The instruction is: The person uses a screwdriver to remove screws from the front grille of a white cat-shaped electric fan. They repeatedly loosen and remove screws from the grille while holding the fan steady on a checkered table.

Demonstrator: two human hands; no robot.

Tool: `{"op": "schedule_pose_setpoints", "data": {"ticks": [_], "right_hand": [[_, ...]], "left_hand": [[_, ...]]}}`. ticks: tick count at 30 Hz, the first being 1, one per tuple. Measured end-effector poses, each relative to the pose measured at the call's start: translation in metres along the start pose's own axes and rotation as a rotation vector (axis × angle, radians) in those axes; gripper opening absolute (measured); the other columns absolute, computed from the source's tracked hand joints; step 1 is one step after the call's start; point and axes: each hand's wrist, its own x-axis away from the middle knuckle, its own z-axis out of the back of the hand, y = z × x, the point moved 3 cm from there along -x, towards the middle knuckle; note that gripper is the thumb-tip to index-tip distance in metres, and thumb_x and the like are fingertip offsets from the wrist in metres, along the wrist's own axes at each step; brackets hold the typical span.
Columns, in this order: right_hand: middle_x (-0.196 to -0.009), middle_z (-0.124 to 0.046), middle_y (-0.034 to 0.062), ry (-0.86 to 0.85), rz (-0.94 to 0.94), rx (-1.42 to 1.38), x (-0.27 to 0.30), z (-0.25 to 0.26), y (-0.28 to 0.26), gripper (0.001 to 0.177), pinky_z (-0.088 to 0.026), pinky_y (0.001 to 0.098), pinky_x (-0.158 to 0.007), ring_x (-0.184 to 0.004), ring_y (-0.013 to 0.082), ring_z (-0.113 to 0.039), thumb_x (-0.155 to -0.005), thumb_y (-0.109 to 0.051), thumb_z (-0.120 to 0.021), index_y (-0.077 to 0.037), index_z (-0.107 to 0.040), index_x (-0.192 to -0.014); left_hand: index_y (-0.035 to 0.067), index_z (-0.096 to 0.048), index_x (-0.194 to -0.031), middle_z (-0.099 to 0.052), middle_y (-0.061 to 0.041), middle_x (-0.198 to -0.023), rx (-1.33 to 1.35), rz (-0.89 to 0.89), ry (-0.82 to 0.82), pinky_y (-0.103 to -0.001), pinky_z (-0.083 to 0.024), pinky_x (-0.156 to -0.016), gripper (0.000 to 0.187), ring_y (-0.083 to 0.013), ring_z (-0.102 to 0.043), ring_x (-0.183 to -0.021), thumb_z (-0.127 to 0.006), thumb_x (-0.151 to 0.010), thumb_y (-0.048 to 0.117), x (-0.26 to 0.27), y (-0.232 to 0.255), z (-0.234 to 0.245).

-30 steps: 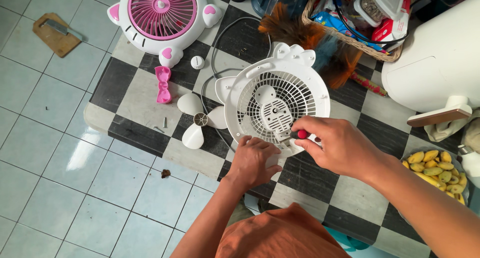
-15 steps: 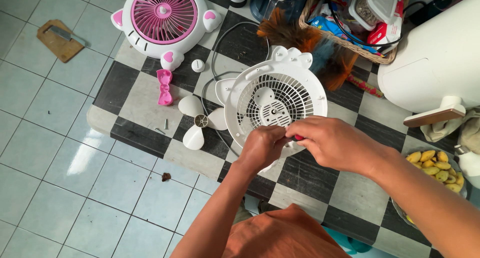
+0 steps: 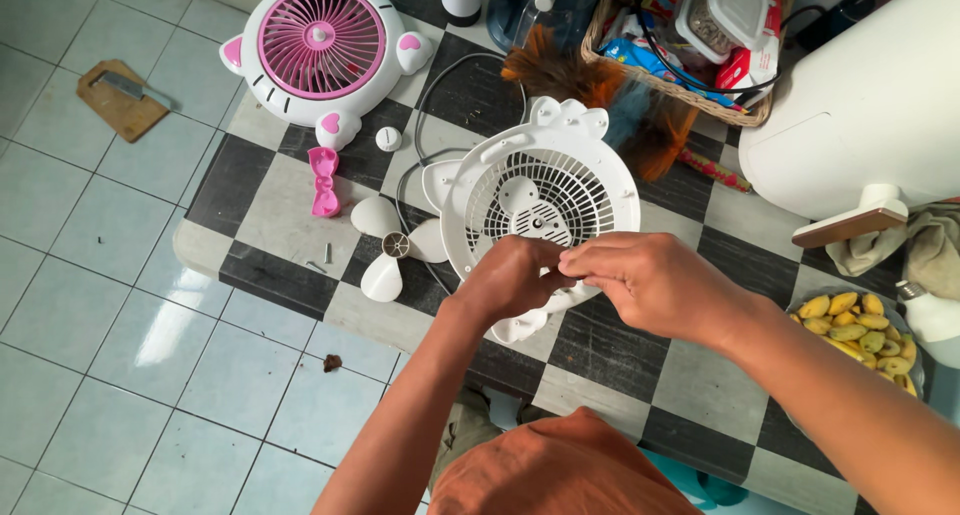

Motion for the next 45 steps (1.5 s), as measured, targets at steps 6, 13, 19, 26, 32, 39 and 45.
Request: {"op": "schedule_pose_setpoints", "data": {"ticks": [6,13,19,26,32,39,45], "right_hand": [[-0.086,-0.072,0.0113,0.098,-0.253,0.057,-0.001,0.001,0.000,0.029,-0.056,0.0358,-0.062,-0.075,0.0246,-0.073,-0.077,-0.015,-0.085,0.000,-0.068,-0.094],[-0.087,-0.070,0.0129,0.121,-0.126,0.114,0.001,-0.007,0.002,0.018,-0.054,0.0372,-0.064,-0.074,0.0303,-0.069,-0.081,-0.009,-0.081,0.000,-0.070,-0.093],[-0.094,-0.074,0.0114,0.074,-0.048,0.057,0.005,-0.006,0.007,0.019,-0.058,0.0358,-0.071,-0.083,0.0289,-0.073,-0.082,-0.004,-0.076,-0.001,-0.073,-0.101],[-0.099,-0.076,0.0114,0.026,-0.019,0.022,0.002,-0.009,0.009,0.023,-0.061,0.0333,-0.075,-0.087,0.0263,-0.075,-0.082,0.000,-0.073,-0.001,-0.074,-0.105],[-0.104,-0.077,0.0125,-0.008,-0.052,-0.033,0.000,0.000,0.010,0.026,-0.061,0.0320,-0.076,-0.089,0.0254,-0.077,-0.082,0.000,-0.075,-0.001,-0.074,-0.108],[-0.088,-0.077,0.0088,0.204,-0.481,0.044,0.008,-0.013,0.012,0.024,-0.057,0.0341,-0.061,-0.067,0.0239,-0.074,-0.078,-0.017,-0.088,-0.004,-0.072,-0.091],[-0.094,-0.074,0.0105,0.250,-0.156,-0.029,0.011,-0.012,0.011,0.018,-0.058,0.0328,-0.069,-0.082,0.0239,-0.076,-0.083,-0.009,-0.080,-0.001,-0.068,-0.095]], "left_hand": [[0.013,-0.079,-0.101,-0.074,-0.013,-0.081,-0.071,0.081,0.038,-0.040,-0.056,-0.067,0.019,-0.0319,-0.072,-0.072,-0.077,-0.083,0.017,-0.002,0.001,-0.005],[0.010,-0.077,-0.095,-0.073,-0.013,-0.079,-0.068,0.049,0.086,-0.040,-0.055,-0.064,0.022,-0.0337,-0.070,-0.071,-0.081,-0.082,0.027,-0.003,-0.001,-0.007],[0.008,-0.076,-0.094,-0.075,-0.012,-0.082,-0.050,-0.008,0.102,-0.039,-0.056,-0.067,0.022,-0.0316,-0.073,-0.074,-0.081,-0.081,0.025,0.002,0.009,-0.004],[0.011,-0.078,-0.104,-0.077,-0.011,-0.089,-0.011,-0.015,0.072,-0.037,-0.058,-0.071,0.025,-0.0300,-0.075,-0.080,-0.082,-0.084,0.024,0.008,0.016,0.006],[0.010,-0.077,-0.102,-0.078,-0.009,-0.089,0.004,-0.027,0.195,-0.034,-0.059,-0.069,0.025,-0.0256,-0.077,-0.078,-0.083,-0.080,0.020,0.008,0.016,-0.003],[0.007,-0.074,-0.094,-0.077,-0.009,-0.086,0.012,0.005,0.267,-0.034,-0.060,-0.068,0.021,-0.0245,-0.078,-0.077,-0.085,-0.078,0.016,0.006,0.021,-0.004],[0.005,-0.069,-0.118,-0.075,-0.011,-0.095,0.196,-0.009,0.162,-0.033,-0.058,-0.069,0.038,-0.0210,-0.074,-0.078,-0.076,-0.081,0.009,0.009,0.029,0.001]]}}
